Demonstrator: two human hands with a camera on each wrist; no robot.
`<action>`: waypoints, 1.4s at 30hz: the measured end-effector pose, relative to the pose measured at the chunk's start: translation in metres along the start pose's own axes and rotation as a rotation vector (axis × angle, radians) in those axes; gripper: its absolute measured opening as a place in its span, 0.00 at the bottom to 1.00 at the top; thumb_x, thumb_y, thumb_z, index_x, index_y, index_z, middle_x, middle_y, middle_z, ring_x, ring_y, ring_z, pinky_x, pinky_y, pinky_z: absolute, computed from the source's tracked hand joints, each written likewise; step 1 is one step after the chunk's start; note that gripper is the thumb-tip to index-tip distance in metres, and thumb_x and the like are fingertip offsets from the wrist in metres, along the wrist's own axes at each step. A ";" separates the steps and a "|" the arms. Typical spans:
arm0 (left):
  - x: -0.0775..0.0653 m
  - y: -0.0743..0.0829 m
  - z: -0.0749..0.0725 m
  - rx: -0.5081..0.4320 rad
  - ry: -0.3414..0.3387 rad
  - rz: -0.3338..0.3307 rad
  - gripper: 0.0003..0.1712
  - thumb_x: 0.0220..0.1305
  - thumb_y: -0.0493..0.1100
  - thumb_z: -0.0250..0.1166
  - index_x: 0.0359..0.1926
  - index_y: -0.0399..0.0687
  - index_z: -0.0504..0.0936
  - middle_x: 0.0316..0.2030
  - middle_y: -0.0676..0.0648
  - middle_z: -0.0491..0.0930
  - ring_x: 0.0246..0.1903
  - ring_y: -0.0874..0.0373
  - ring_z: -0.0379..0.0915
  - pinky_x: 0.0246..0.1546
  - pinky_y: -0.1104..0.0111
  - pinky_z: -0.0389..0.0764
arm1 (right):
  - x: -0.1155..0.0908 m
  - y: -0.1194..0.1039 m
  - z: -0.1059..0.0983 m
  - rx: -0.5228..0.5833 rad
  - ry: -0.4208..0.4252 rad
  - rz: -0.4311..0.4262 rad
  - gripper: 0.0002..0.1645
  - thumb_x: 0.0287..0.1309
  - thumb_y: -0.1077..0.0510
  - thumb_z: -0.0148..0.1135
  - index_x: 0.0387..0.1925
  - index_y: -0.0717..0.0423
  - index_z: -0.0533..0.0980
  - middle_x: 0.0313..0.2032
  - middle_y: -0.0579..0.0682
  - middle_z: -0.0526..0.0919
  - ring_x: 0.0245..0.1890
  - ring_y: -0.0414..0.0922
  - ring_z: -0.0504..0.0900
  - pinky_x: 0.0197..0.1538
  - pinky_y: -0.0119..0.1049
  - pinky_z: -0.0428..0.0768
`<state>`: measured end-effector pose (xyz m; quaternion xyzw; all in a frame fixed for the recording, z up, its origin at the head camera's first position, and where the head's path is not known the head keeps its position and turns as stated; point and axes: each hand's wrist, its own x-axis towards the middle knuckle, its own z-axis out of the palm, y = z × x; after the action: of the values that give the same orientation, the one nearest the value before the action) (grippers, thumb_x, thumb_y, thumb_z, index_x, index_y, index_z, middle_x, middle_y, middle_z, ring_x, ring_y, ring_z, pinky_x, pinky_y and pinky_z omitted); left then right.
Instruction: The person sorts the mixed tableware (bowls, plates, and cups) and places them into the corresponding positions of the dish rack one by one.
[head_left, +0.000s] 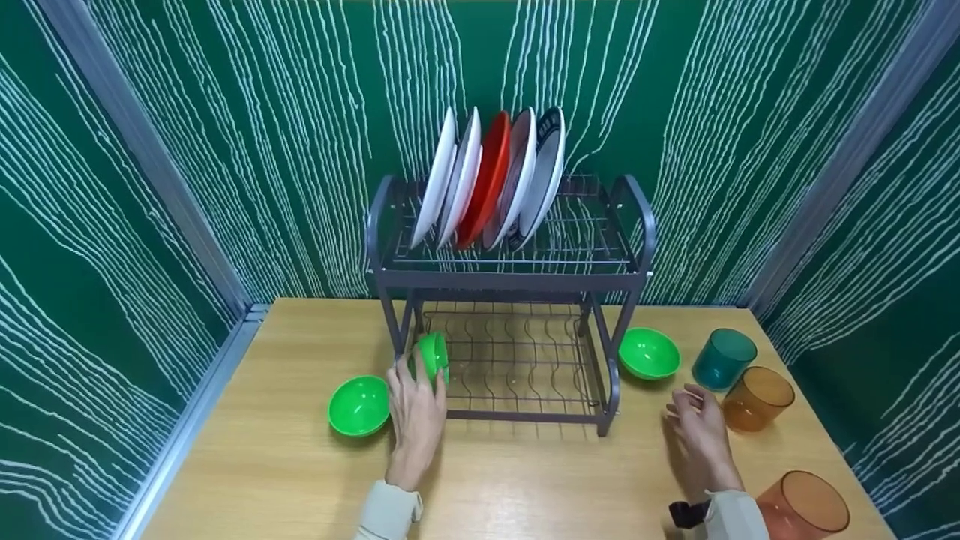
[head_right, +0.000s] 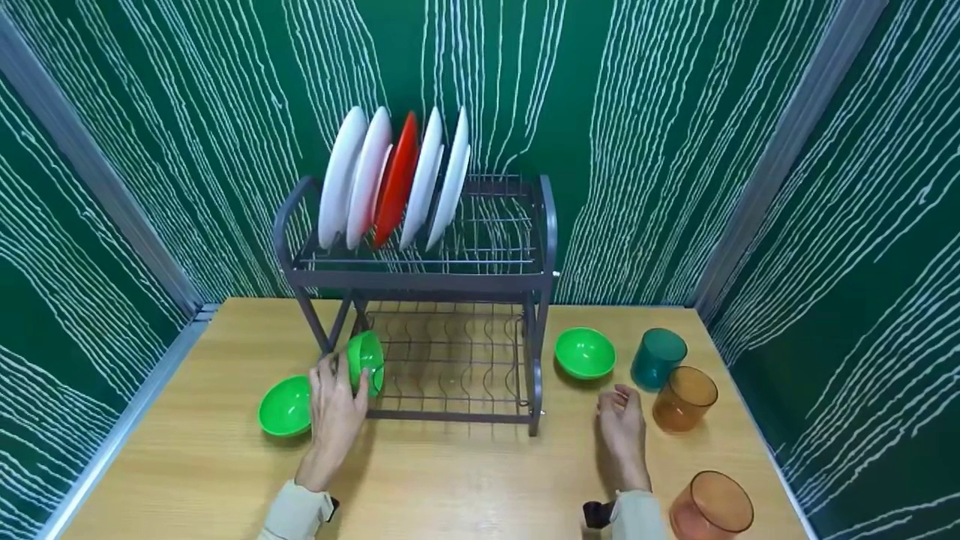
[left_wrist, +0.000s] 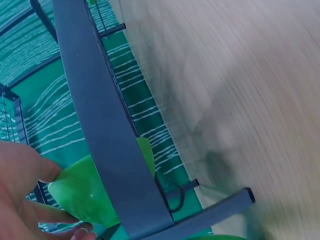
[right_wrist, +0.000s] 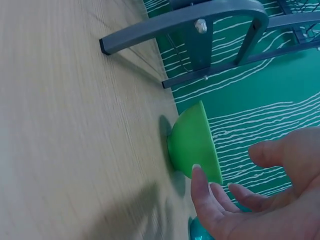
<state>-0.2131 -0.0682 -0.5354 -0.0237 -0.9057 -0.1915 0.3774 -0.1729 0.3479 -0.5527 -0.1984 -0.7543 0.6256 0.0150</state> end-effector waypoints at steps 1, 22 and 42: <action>0.000 -0.001 0.000 -0.007 -0.011 -0.008 0.31 0.59 0.45 0.68 0.59 0.33 0.72 0.51 0.33 0.72 0.44 0.44 0.65 0.37 0.58 0.76 | 0.002 0.000 0.000 0.015 -0.009 0.007 0.43 0.70 0.40 0.40 0.71 0.63 0.44 0.67 0.65 0.54 0.64 0.59 0.63 0.66 0.50 0.63; -0.007 -0.009 -0.002 -0.125 0.053 0.006 0.30 0.59 0.43 0.68 0.58 0.33 0.72 0.50 0.34 0.70 0.43 0.45 0.67 0.41 0.58 0.77 | 0.038 -0.007 0.006 0.058 -0.052 0.047 0.47 0.69 0.41 0.40 0.71 0.66 0.35 0.67 0.71 0.51 0.65 0.63 0.60 0.65 0.48 0.64; -0.039 0.004 -0.028 -0.333 0.122 -0.139 0.22 0.60 0.39 0.66 0.54 0.36 0.75 0.41 0.43 0.75 0.40 0.52 0.74 0.36 0.64 0.81 | 0.073 -0.003 0.012 0.251 -0.103 0.206 0.52 0.67 0.38 0.43 0.71 0.51 0.23 0.73 0.62 0.37 0.72 0.54 0.41 0.71 0.52 0.44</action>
<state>-0.1652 -0.0709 -0.5432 -0.0117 -0.8366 -0.3652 0.4081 -0.2439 0.3595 -0.5691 -0.2389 -0.6457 0.7225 -0.0631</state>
